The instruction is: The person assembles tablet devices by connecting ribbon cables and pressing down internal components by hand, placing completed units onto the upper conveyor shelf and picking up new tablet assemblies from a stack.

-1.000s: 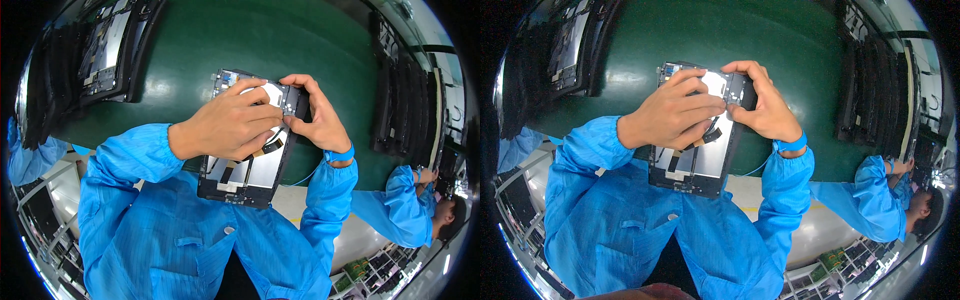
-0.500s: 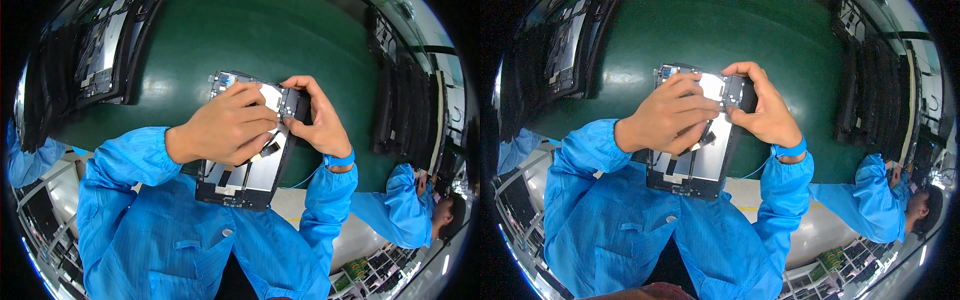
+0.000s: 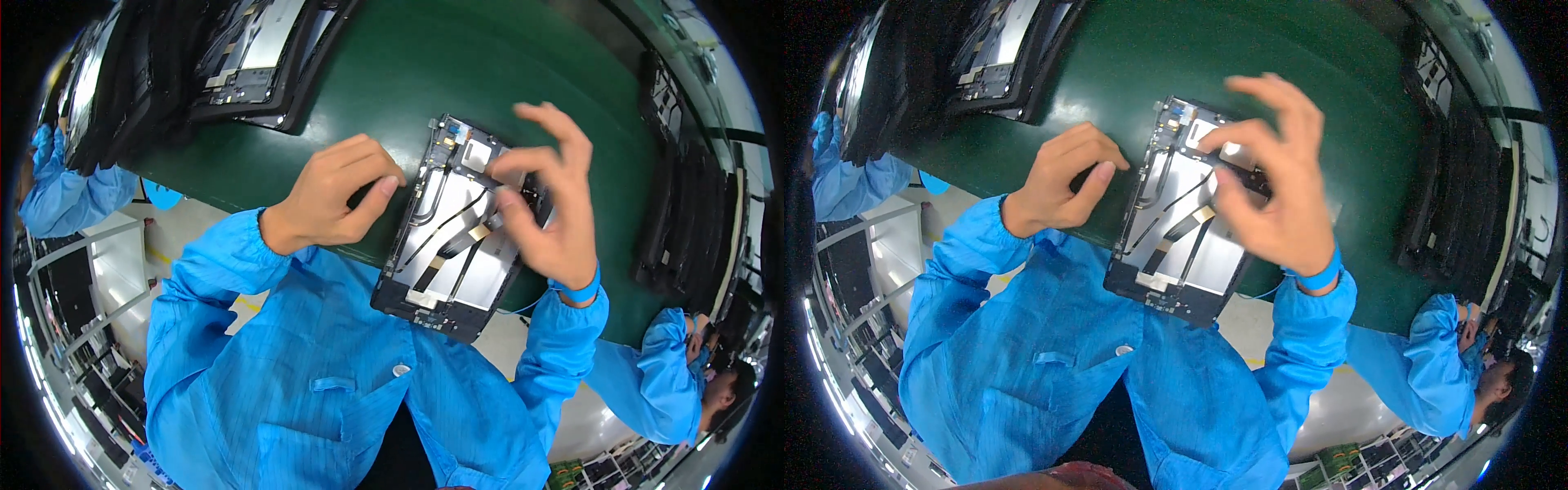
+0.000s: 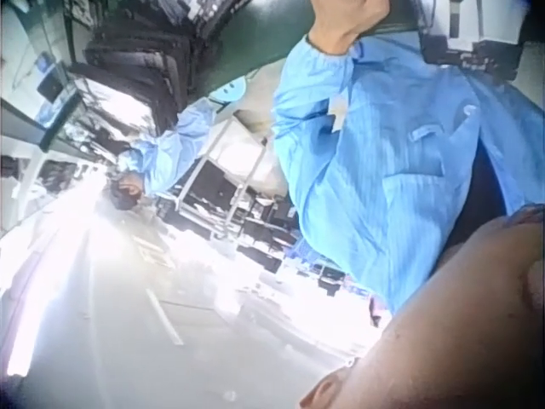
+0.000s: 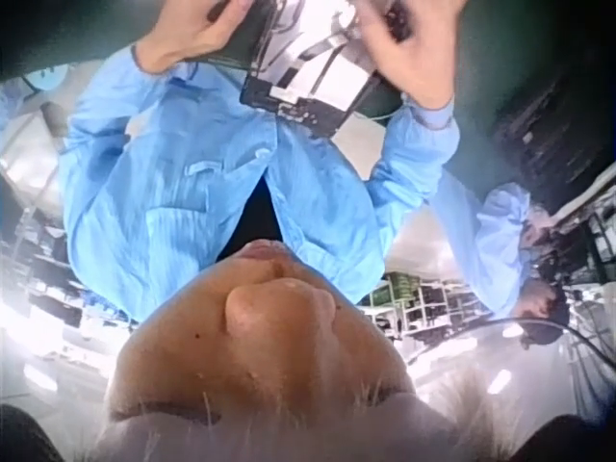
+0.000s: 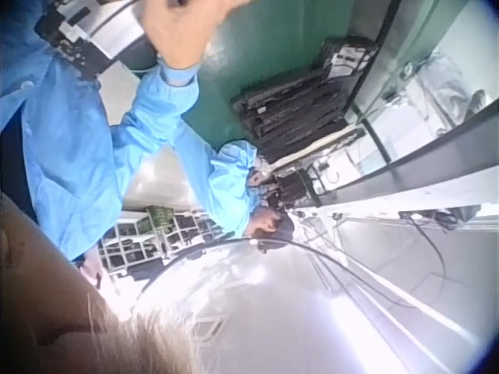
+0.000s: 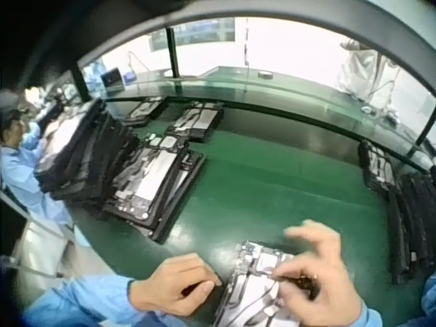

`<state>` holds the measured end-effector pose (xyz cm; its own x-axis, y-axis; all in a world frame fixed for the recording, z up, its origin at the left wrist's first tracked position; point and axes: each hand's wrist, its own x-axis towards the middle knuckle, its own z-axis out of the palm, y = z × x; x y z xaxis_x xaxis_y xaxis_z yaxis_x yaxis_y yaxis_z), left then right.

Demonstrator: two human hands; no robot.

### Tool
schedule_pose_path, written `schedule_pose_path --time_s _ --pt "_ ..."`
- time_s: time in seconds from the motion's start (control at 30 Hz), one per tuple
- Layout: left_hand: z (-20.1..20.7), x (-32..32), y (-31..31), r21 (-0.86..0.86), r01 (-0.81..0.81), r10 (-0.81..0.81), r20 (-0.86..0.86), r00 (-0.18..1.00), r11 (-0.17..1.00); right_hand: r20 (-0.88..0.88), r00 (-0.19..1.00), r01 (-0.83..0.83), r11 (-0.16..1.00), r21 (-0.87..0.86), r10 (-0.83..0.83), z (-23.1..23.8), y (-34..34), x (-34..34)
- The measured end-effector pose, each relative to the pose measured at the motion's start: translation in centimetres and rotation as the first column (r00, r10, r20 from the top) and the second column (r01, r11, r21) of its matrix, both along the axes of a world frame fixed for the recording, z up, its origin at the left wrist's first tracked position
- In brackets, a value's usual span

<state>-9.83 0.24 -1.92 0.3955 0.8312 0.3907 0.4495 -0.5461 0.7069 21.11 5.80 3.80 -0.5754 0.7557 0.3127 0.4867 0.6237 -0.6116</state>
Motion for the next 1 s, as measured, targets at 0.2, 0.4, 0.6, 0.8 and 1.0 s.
schedule_pose_path --time_s 0.2,0.4,0.6,0.8,1.0 --pt "-1.0 -1.8 -1.9 0.317 0.337 -0.320 -0.106 0.942 0.887 0.147 0.936 -0.304 0.946 -0.115 0.319 -0.5 -1.7 -5.7" --pt "-1.7 -2.4 -2.4 0.429 0.405 -0.365 -0.178 0.914 0.807 0.132 0.913 -0.379 0.923 -0.073 0.385 -1.2 -1.7 -6.0" --pt "-1.5 -2.2 -2.1 0.437 0.444 -0.403 -0.188 0.896 0.782 0.173 0.903 -0.391 0.919 -0.055 0.394 -1.5 -1.9 -6.8" --pt "-1.8 -2.2 -2.1 0.441 0.472 -0.437 -0.186 0.880 0.763 0.218 0.890 -0.398 0.916 -0.055 0.400 -1.5 -2.0 -7.1" --pt "-1.7 -1.9 -1.9 0.436 0.459 -0.441 -0.149 0.885 0.774 0.199 0.886 -0.412 0.908 -0.075 0.419 -1.5 -1.8 -7.0"
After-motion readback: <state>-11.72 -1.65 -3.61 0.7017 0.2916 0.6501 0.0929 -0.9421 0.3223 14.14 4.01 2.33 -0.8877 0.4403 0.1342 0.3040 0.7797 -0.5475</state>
